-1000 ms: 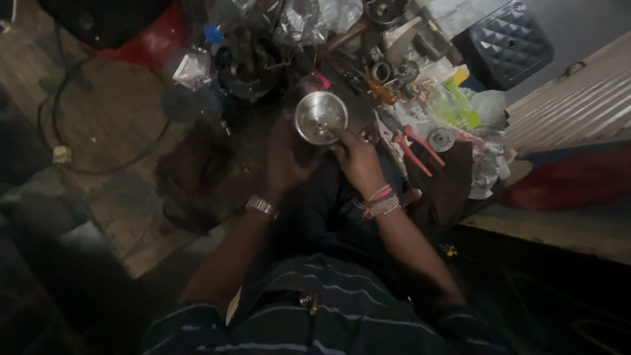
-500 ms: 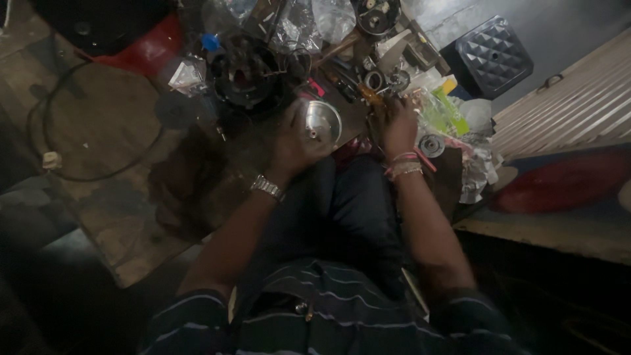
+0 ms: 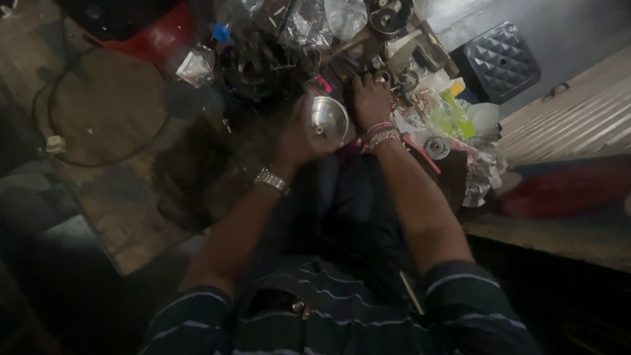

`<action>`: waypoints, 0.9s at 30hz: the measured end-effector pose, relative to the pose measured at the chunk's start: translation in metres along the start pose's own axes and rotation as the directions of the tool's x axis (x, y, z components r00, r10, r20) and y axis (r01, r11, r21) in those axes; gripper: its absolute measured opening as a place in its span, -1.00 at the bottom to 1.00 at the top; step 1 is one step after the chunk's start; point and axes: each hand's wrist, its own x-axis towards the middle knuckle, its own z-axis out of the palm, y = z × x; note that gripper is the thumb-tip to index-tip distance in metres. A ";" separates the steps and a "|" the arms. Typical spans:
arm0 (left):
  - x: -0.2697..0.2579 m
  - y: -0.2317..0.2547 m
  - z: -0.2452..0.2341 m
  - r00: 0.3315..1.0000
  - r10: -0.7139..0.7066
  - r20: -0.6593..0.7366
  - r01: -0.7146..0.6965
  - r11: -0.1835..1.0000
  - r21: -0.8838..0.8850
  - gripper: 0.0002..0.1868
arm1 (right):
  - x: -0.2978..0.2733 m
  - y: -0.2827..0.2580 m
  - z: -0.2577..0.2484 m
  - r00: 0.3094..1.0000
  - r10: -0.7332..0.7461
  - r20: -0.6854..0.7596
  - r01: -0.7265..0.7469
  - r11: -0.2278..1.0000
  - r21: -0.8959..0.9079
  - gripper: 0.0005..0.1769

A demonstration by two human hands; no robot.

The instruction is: The person sits on the floor and uses a screwdriver to manipulate a small metal bowl containing wires and components. They repeatedly insert the tool into the bowl, adjust the internal parts, and occasionally wipe the surface with a cloth.

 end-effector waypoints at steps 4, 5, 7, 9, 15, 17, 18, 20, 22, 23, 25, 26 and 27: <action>0.002 0.008 -0.004 0.993 0.106 -0.058 -0.099 0.989 0.109 0.24 | -0.007 -0.004 -0.036 0.984 0.172 0.035 -0.175 0.944 0.279 -0.46; 0.001 0.011 -0.004 0.997 0.066 -0.047 -0.060 0.990 0.129 0.20 | -0.007 -0.006 -0.051 0.970 0.233 0.062 -0.239 0.892 0.384 -0.37; 0.000 0.016 -0.009 1.000 0.011 -0.018 -0.009 0.993 0.121 0.18 | -0.005 -0.003 -0.084 0.958 0.257 -0.129 -0.182 0.889 0.419 -0.25; 0.001 0.020 -0.014 1.000 -0.016 0.016 0.015 0.998 0.058 0.24 | 0.003 -0.003 -0.117 0.933 0.312 -0.179 -0.162 0.809 0.565 -0.30; 0.004 0.010 -0.005 0.998 0.065 -0.014 -0.063 0.992 0.106 0.23 | 0.012 -0.002 -0.221 0.887 0.387 -0.251 0.102 0.367 0.925 -0.54; 0.000 0.007 -0.001 0.995 0.085 -0.051 -0.078 0.990 0.122 0.24 | 0.010 -0.011 -0.242 0.891 0.424 -0.162 0.198 -0.043 0.979 -0.62; 0.000 0.007 0.001 0.993 0.097 -0.069 -0.087 0.988 0.129 0.25 | 0.012 -0.019 -0.246 0.879 0.441 -0.180 0.250 -0.107 0.962 -0.63; 0.002 0.006 0.000 1.000 0.020 0.005 -0.020 0.995 0.100 0.27 | 0.013 -0.033 -0.244 0.853 0.479 -0.207 0.350 -0.232 0.907 -0.63; 0.004 0.008 -0.003 0.998 -0.026 0.049 0.022 0.995 0.093 0.28 | 0.030 -0.040 -0.227 0.698 0.338 -0.631 0.433 0.503 0.748 -0.83; 0.005 0.010 -0.005 0.998 -0.033 0.054 0.028 0.995 0.097 0.28 | 0.034 -0.043 -0.217 0.623 0.152 -0.767 0.402 0.779 0.481 -0.92; 0.001 0.014 -0.008 0.997 -0.037 0.067 0.030 0.994 0.102 0.26 | 0.018 -0.054 -0.200 0.838 0.455 -0.302 0.281 0.117 0.953 -0.79; 0.001 0.016 -0.010 0.997 -0.028 0.070 0.021 0.994 0.104 0.24 | 0.014 -0.057 -0.194 0.903 0.430 -0.013 0.145 -0.276 0.950 -0.68; 0.002 0.017 -0.012 0.997 -0.019 0.072 0.011 0.994 0.106 0.22 | 0.013 -0.059 -0.189 0.898 0.439 -0.003 0.158 -0.316 0.935 -0.70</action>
